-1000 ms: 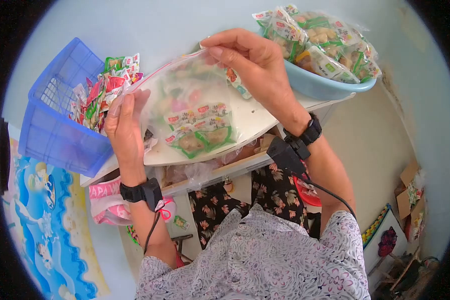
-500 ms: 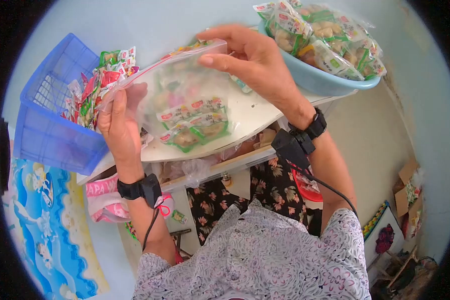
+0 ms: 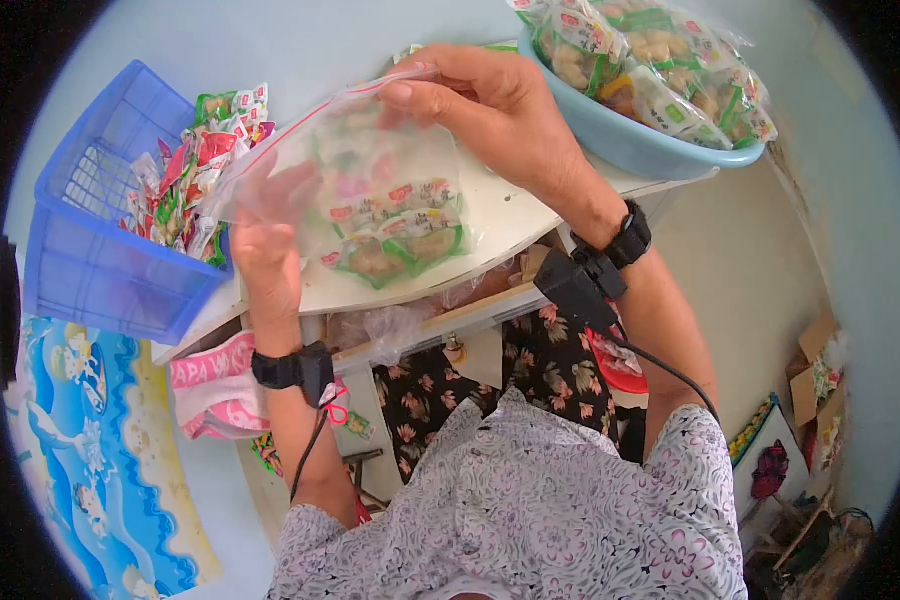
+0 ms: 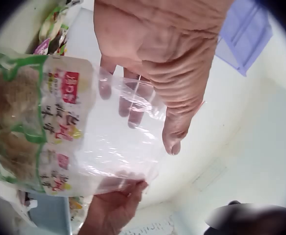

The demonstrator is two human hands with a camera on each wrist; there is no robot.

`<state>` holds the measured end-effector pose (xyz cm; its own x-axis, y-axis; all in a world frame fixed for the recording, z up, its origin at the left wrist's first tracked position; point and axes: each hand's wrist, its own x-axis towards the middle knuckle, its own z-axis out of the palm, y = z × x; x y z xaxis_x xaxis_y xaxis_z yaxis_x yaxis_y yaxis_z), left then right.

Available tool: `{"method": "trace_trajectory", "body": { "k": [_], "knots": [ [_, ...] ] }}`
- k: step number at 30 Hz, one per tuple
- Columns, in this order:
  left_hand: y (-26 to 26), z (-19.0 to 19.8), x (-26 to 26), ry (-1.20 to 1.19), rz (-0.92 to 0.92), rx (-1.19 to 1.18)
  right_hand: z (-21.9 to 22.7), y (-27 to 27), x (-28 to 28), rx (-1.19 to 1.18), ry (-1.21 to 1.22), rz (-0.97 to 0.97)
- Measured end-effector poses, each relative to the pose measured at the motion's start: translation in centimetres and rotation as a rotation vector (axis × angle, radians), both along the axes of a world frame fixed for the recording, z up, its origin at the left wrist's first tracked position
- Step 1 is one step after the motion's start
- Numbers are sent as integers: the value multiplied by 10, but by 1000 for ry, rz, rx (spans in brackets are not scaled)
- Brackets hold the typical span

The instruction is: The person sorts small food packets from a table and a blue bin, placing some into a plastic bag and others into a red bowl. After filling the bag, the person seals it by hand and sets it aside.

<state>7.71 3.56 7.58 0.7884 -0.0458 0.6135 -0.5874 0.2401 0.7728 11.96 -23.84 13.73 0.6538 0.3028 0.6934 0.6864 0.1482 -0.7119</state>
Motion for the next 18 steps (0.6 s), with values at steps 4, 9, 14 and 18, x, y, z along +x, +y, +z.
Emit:
{"method": "trace_trajectory", "body": {
  "k": [4,9,14,18],
  "knots": [
    [-12,-22,1,78,-13,11,1,0,-2,15,5,21],
    [-19,-33,-5,154,29,66,-2,-5,-2,32,37,12],
    [-14,-36,-6,248,101,77,-10,-10,-2,55,109,20],
    [-18,-34,-8,216,110,57,-33,-13,-13,-14,275,45]
  ]
}}
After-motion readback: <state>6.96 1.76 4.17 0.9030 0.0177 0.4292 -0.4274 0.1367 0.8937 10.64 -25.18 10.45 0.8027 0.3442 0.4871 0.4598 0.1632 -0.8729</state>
